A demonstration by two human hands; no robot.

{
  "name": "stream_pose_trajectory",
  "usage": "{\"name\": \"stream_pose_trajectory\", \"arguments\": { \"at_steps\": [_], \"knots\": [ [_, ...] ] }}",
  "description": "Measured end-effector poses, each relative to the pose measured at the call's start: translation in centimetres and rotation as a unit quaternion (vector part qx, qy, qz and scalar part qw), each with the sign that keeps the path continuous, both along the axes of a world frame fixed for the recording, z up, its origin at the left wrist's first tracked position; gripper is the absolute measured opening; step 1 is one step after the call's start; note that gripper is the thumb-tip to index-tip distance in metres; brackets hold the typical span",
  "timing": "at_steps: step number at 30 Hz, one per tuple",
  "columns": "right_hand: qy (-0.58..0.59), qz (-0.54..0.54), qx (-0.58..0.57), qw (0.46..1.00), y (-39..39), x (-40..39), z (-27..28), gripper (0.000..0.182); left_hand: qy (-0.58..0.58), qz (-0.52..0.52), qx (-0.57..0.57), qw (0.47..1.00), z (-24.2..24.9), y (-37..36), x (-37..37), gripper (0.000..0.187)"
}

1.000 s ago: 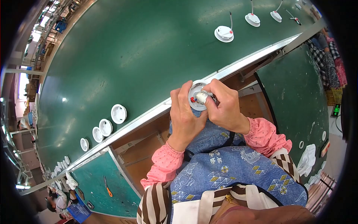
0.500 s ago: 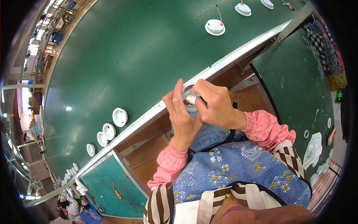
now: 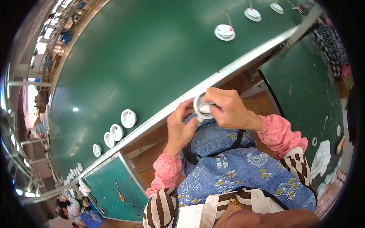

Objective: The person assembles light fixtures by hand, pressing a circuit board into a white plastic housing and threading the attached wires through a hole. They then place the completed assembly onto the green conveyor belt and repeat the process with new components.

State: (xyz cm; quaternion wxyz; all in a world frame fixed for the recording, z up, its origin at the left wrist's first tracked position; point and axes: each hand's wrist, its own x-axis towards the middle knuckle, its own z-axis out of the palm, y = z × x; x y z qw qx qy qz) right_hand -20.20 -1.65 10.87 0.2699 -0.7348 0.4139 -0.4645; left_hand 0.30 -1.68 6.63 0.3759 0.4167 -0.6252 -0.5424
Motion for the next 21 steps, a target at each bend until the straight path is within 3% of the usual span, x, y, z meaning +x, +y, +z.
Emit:
{"name": "stream_pose_trajectory", "arguments": {
  "at_steps": [2, 4, 6, 9, 11, 14, 17, 21],
  "knots": [
    [0.005, -0.004, 0.016, 1.000, 0.0, -0.5, 0.1, 0.016, -0.104, -0.005, -0.080, 0.991, 0.9, -0.4, -0.1, 0.026],
    [0.011, -0.005, 0.009, 1.000, 0.0, -0.6, -0.7, 0.019, -0.110, -0.047, -0.129, 0.984, 0.6, -0.4, 0.0, 0.020],
    [-0.011, -0.001, 0.003, 1.000, 0.0, -0.7, -0.8, 0.019, -0.096, -0.075, -0.048, 0.991, 1.3, -0.4, -0.3, 0.022],
    [0.000, -0.010, 0.065, 0.998, -0.1, -2.0, -1.9, 0.010, -0.034, -0.085, -0.063, 0.994, 0.9, -0.3, -0.7, 0.017],
    [0.034, 0.027, 0.123, 0.991, 0.1, -3.2, -1.9, 0.020, -0.013, -0.085, -0.057, 0.995, 1.3, 0.0, -0.5, 0.016],
    [0.090, 0.017, 0.001, 0.996, 0.3, -1.8, 2.3, 0.045, 0.003, -0.089, -0.007, 0.996, 0.8, 0.4, 0.1, 0.016],
    [0.136, 0.070, -0.043, 0.987, 0.8, -1.0, 3.7, 0.066, 0.008, -0.110, 0.034, 0.993, 1.4, 0.7, 0.1, 0.018],
    [0.148, 0.142, 0.004, 0.979, 0.5, -0.6, 2.6, 0.067, -0.010, -0.134, 0.011, 0.991, 2.3, 1.2, 0.0, 0.017]
  ]
}}
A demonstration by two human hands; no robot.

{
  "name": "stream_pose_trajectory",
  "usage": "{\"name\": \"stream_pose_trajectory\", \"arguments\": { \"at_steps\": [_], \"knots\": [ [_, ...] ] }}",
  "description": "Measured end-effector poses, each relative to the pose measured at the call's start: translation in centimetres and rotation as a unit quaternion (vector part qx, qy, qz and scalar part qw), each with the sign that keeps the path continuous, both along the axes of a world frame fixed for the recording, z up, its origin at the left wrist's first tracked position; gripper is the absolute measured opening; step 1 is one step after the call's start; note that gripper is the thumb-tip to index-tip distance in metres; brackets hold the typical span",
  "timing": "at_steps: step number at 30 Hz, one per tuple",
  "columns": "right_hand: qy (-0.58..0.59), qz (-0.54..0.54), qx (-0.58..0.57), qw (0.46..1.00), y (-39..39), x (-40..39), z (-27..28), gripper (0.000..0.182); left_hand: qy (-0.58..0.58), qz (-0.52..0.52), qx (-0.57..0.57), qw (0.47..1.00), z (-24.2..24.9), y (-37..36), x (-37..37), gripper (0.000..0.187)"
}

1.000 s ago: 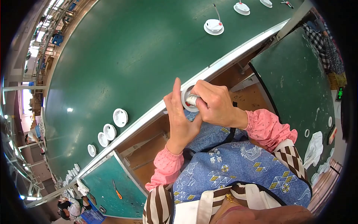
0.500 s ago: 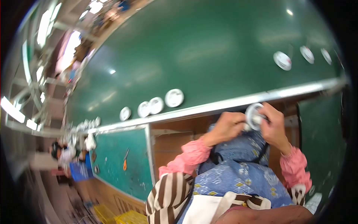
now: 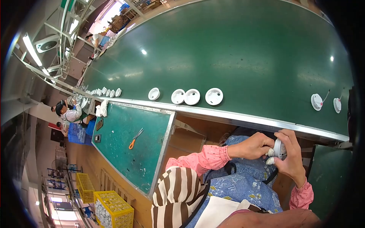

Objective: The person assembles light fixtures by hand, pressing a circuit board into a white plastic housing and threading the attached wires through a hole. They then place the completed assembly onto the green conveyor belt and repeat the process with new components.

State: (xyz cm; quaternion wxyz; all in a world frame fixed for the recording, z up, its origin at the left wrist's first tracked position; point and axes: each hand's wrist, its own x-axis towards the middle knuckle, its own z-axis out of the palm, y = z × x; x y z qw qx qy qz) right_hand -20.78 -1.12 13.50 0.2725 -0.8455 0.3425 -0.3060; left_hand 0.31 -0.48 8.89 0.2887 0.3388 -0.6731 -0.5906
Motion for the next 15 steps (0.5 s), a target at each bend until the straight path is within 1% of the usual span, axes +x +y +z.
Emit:
{"name": "stream_pose_trajectory", "arguments": {
  "at_steps": [2, 5, 6, 7, 8, 9, 10, 11, 12, 14, 15],
  "knots": [
    [-0.011, 0.012, 0.022, 1.000, -0.3, 0.1, -0.5, 0.061, -0.003, -0.011, 0.010, 1.000, 1.1, 0.1, 0.4, 0.016],
    [-0.035, 0.030, 0.033, 0.998, -0.5, 0.3, -0.9, 0.054, -0.005, 0.013, -0.005, 1.000, 1.3, 0.7, 0.8, 0.016],
    [-0.047, 0.029, 0.035, 0.998, -0.6, 0.3, -1.1, 0.052, -0.015, 0.012, 0.022, 1.000, 1.0, 0.7, 0.9, 0.018],
    [-0.061, 0.027, 0.059, 0.996, -0.6, 0.4, -1.2, 0.051, -0.008, 0.025, 0.008, 1.000, 0.9, 0.9, 0.9, 0.019],
    [-0.060, 0.026, 0.063, 0.996, -0.8, 0.3, -1.4, 0.051, -0.012, 0.037, 0.022, 0.999, 0.9, 1.0, 1.0, 0.022],
    [-0.069, 0.016, 0.061, 0.996, -0.8, 0.3, -1.6, 0.050, -0.031, 0.040, 0.050, 0.997, 1.4, 1.0, 1.1, 0.022],
    [-0.063, 0.011, 0.076, 0.995, -0.7, 0.0, -1.5, 0.049, -0.048, 0.037, 0.027, 0.998, 1.0, 0.9, 1.2, 0.023],
    [-0.077, 0.013, 0.082, 0.994, -0.7, -0.1, -1.7, 0.049, -0.054, 0.035, 0.042, 0.997, 1.1, 0.9, 1.2, 0.022],
    [-0.079, 0.017, 0.094, 0.992, -0.7, -0.3, -1.8, 0.049, -0.023, 0.067, 0.027, 0.997, 0.8, 1.2, 0.6, 0.020],
    [-0.088, 0.008, 0.093, 0.992, -0.5, -0.5, -2.0, 0.051, -0.017, 0.086, 0.050, 0.995, 0.9, 1.3, 0.1, 0.018],
    [-0.082, -0.011, 0.067, 0.994, -0.5, -0.3, -1.9, 0.049, -0.021, 0.085, 0.034, 0.996, 0.7, 1.1, -0.1, 0.017]
  ]
}}
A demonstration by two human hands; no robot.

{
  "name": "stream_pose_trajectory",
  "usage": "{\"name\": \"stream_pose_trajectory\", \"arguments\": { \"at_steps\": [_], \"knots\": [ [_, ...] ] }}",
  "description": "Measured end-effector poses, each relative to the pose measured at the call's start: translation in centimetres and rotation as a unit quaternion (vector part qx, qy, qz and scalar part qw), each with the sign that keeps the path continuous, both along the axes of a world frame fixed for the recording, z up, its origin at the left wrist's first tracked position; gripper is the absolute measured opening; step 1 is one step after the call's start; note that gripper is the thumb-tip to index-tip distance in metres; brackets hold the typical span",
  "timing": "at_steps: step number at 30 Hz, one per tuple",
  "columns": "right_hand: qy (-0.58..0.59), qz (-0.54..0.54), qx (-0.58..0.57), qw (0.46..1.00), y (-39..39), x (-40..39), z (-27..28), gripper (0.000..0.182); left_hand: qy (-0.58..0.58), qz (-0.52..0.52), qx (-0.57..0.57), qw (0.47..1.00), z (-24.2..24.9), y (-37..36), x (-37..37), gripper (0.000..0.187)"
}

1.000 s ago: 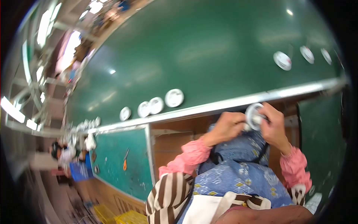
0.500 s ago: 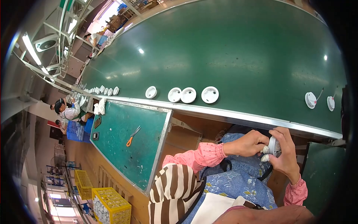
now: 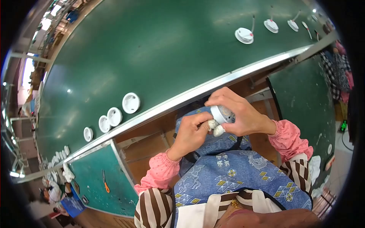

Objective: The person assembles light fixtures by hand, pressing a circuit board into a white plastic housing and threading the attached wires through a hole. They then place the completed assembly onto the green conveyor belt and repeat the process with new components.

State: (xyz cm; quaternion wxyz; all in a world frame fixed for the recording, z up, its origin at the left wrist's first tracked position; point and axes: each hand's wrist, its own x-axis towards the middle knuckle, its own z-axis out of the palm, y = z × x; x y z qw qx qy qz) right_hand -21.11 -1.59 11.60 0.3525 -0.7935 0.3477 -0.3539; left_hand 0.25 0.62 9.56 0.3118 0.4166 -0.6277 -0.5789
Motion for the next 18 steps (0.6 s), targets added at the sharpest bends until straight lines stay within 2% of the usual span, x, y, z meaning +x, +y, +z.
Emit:
{"name": "stream_pose_trajectory", "arguments": {
  "at_steps": [2, 4, 8, 11, 14, 18],
  "knots": [
    [0.000, -0.037, -0.018, 0.999, 0.4, 0.4, -0.1, 0.043, -0.013, 0.006, -0.035, 0.999, -0.3, -0.1, -0.5, 0.016],
    [-0.018, -0.073, -0.005, 0.997, 0.8, 0.8, -1.2, 0.040, 0.009, -0.014, -0.010, 1.000, -0.3, -0.1, -1.0, 0.016],
    [-0.085, -0.104, 0.030, 0.991, 0.6, 0.9, -3.0, 0.022, 0.031, -0.023, 0.049, 0.998, -0.2, -0.1, -1.3, 0.015],
    [-0.102, -0.100, 0.072, 0.987, 0.5, 0.9, -3.0, 0.020, 0.030, -0.021, 0.023, 0.999, -1.0, -0.1, -1.3, 0.019],
    [-0.094, -0.107, 0.033, 0.989, 0.1, 0.7, -2.9, 0.019, 0.018, -0.017, 0.016, 1.000, -0.9, 0.2, -1.4, 0.016],
    [-0.105, -0.107, 0.044, 0.988, -0.2, 0.5, -3.2, 0.019, 0.059, 0.028, 0.037, 0.997, -0.6, 0.8, -2.2, 0.016]
  ]
}}
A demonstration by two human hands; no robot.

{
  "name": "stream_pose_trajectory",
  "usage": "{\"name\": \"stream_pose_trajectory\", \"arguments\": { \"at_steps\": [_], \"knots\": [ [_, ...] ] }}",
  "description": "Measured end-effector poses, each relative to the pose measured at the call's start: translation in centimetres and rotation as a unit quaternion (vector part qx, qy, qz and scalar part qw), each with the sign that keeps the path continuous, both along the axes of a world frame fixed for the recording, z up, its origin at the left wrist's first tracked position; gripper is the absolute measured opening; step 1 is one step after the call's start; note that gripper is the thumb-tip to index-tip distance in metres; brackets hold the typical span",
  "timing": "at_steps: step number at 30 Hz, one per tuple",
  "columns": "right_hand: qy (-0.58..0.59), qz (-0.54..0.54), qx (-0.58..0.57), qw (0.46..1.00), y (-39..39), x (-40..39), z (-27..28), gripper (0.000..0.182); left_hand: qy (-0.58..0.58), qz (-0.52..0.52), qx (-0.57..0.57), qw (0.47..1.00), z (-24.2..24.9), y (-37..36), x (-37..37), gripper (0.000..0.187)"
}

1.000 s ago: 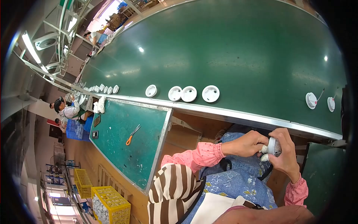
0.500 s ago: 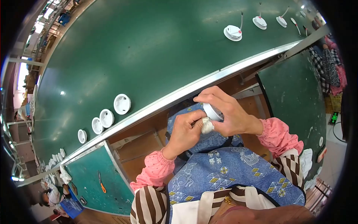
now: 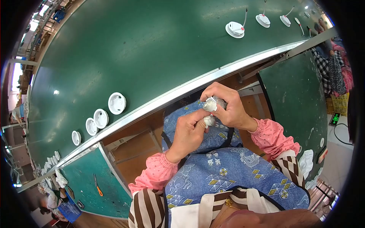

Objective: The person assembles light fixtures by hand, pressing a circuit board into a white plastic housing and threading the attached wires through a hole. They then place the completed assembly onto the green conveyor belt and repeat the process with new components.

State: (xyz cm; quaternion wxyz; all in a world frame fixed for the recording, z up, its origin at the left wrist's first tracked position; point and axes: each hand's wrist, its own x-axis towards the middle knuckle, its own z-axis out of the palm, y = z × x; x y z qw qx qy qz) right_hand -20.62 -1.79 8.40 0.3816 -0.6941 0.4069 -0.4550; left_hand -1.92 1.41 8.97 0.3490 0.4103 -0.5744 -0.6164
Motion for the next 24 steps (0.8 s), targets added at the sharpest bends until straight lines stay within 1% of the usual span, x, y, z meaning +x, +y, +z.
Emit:
{"name": "stream_pose_trajectory", "arguments": {
  "at_steps": [2, 5, 8, 11, 14, 17, 18, 20, 21, 22, 23, 24],
  "knots": [
    [-0.009, 0.011, 0.010, 1.000, 0.0, 0.0, -0.1, 0.019, 0.009, 0.000, 0.007, 1.000, -0.8, -0.1, 0.1, 0.016],
    [-0.026, 0.020, 0.043, 0.999, 0.2, -0.2, -0.9, 0.019, 0.007, -0.017, 0.002, 1.000, -1.0, -0.3, 0.1, 0.026],
    [-0.048, 0.024, 0.072, 0.996, 0.2, -0.2, -1.0, 0.020, -0.012, -0.035, 0.027, 0.999, 0.0, -0.3, 0.2, 0.025],
    [-0.089, 0.033, 0.103, 0.990, 0.5, 0.0, -1.2, 0.025, -0.014, -0.049, 0.059, 0.997, 0.2, -0.3, 0.4, 0.015],
    [-0.124, 0.050, 0.181, 0.974, 0.9, -0.3, -1.9, 0.029, -0.009, -0.051, 0.053, 0.997, -1.0, -0.5, 0.4, 0.015],
    [0.000, 0.055, 0.054, 0.997, 0.5, -0.3, -0.2, 0.035, -0.001, -0.039, 0.001, 0.999, -1.4, -0.3, 0.8, 0.020],
    [0.061, 0.082, 0.055, 0.993, 0.4, -0.6, 1.0, 0.045, -0.012, -0.031, -0.002, 0.999, -1.3, -0.3, 1.1, 0.019],
    [0.059, 0.077, 0.034, 0.995, 0.6, -0.7, 2.4, 0.056, -0.034, -0.017, -0.013, 0.999, -1.1, -0.4, 2.2, 0.019],
    [0.059, 0.075, 0.023, 0.995, 0.7, -0.7, 2.8, 0.062, -0.055, -0.011, -0.092, 0.994, -1.4, -0.6, 2.6, 0.019],
    [0.077, 0.075, 0.007, 0.994, 0.9, -0.8, 3.1, 0.074, -0.075, -0.006, -0.170, 0.983, -2.0, -0.8, 3.0, 0.019],
    [0.100, 0.073, -0.013, 0.992, 0.9, -0.8, 3.4, 0.076, -0.094, -0.002, -0.248, 0.964, -2.2, -1.0, 3.4, 0.019],
    [0.122, 0.070, -0.034, 0.989, 0.9, -0.7, 3.7, 0.077, -0.159, -0.014, -0.308, 0.938, -1.4, -1.3, 3.8, 0.023]
  ]
}}
